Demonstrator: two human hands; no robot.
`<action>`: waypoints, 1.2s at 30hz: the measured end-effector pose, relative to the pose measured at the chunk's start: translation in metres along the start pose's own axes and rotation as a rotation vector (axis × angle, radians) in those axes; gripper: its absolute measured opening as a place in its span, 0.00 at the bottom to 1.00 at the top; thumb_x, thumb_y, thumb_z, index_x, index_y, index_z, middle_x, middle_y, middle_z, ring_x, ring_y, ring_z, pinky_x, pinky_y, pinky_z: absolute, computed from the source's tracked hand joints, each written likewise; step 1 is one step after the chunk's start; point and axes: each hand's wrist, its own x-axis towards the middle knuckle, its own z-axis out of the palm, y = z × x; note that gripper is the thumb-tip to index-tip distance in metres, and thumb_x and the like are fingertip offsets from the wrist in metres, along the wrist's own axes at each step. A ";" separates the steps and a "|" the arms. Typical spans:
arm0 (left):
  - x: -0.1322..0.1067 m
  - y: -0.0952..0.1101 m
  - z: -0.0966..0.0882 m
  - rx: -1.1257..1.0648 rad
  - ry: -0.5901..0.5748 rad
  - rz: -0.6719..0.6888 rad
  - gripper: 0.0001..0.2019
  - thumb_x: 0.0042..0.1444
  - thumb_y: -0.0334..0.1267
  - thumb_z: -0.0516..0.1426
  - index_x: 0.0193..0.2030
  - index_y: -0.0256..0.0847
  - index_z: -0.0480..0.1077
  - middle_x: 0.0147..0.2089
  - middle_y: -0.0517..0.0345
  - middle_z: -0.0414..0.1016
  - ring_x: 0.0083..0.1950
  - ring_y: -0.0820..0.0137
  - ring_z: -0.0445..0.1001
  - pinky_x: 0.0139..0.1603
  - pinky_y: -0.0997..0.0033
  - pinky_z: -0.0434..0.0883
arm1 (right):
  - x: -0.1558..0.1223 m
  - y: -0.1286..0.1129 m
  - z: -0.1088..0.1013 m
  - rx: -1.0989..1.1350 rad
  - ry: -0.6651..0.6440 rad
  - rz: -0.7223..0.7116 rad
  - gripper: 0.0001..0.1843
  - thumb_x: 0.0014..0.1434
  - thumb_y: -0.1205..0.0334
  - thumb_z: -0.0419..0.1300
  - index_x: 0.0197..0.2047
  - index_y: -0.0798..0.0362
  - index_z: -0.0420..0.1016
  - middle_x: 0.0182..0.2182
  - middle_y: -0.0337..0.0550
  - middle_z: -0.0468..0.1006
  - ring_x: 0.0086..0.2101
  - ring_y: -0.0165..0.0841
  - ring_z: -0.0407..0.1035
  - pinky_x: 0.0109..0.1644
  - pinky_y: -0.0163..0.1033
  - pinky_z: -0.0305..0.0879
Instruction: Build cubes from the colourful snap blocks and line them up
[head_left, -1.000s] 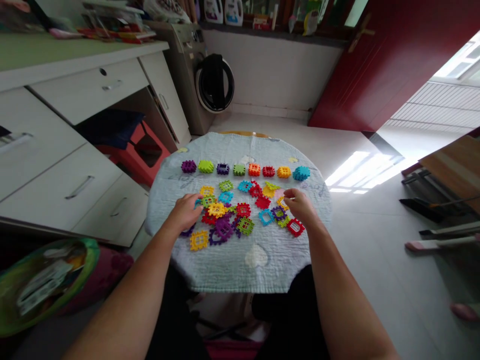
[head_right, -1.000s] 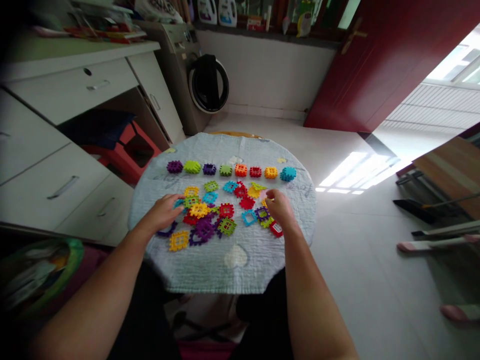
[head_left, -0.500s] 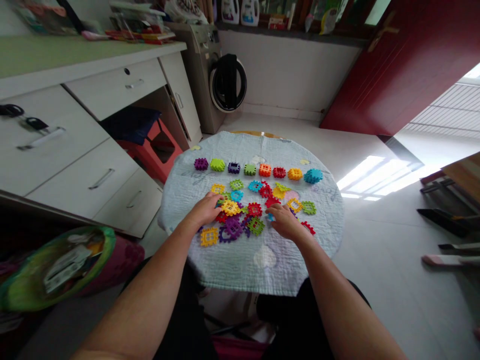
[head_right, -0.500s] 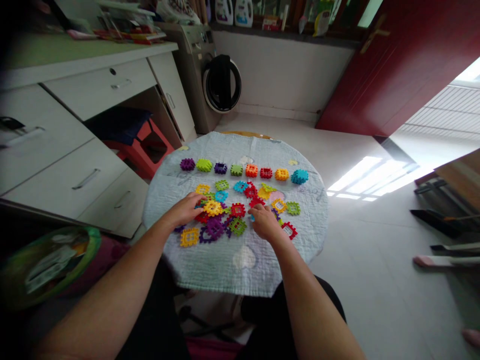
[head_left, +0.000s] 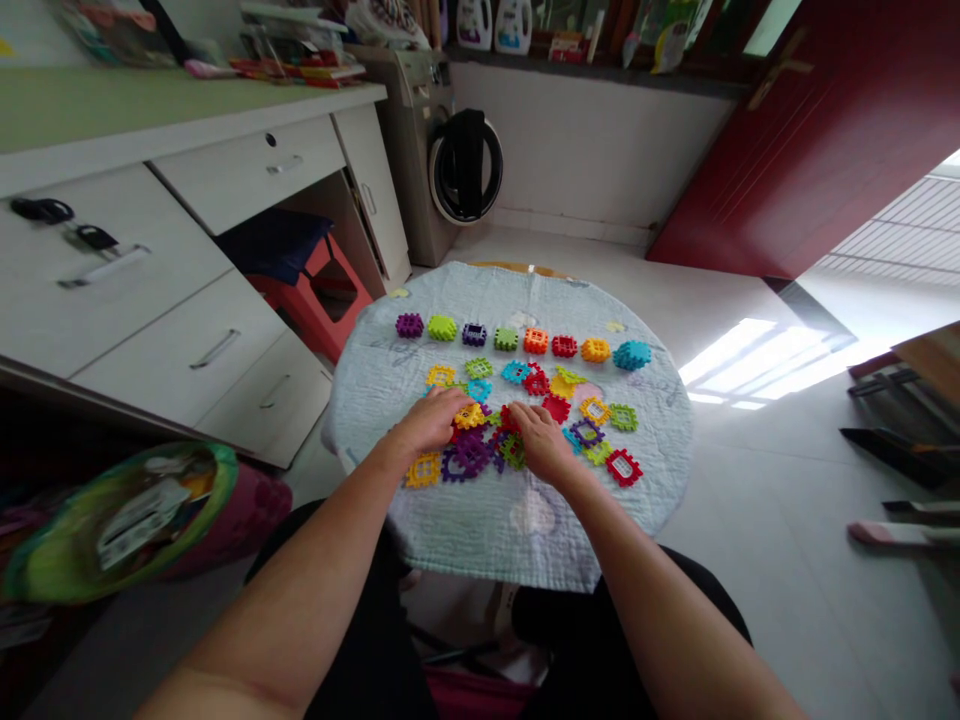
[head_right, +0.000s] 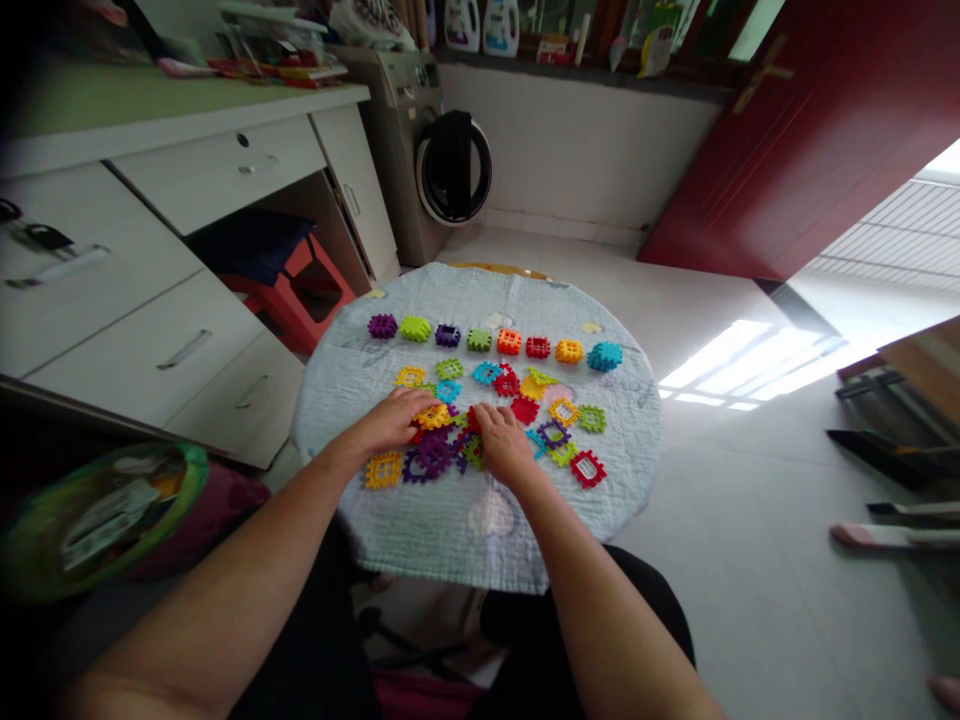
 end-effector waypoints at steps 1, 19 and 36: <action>0.001 0.002 0.000 -0.003 0.000 0.003 0.29 0.47 0.23 0.53 0.57 0.44 0.69 0.59 0.50 0.71 0.62 0.61 0.66 0.64 0.59 0.61 | 0.000 -0.002 0.001 -0.008 -0.010 -0.001 0.28 0.60 0.75 0.48 0.63 0.49 0.62 0.61 0.47 0.66 0.56 0.39 0.59 0.57 0.44 0.57; 0.009 -0.003 -0.008 -0.123 0.180 -0.263 0.19 0.57 0.33 0.52 0.55 0.42 0.70 0.54 0.53 0.77 0.52 0.64 0.75 0.55 0.68 0.69 | 0.009 0.022 -0.010 0.186 0.078 0.239 0.20 0.56 0.74 0.55 0.51 0.55 0.71 0.44 0.50 0.79 0.45 0.37 0.72 0.49 0.40 0.63; 0.007 -0.012 -0.011 -0.083 0.295 -0.196 0.22 0.53 0.29 0.50 0.55 0.38 0.70 0.55 0.49 0.72 0.58 0.63 0.70 0.63 0.63 0.65 | 0.003 0.012 -0.009 -0.053 -0.027 0.169 0.21 0.53 0.60 0.63 0.51 0.56 0.71 0.46 0.55 0.72 0.47 0.43 0.65 0.51 0.44 0.60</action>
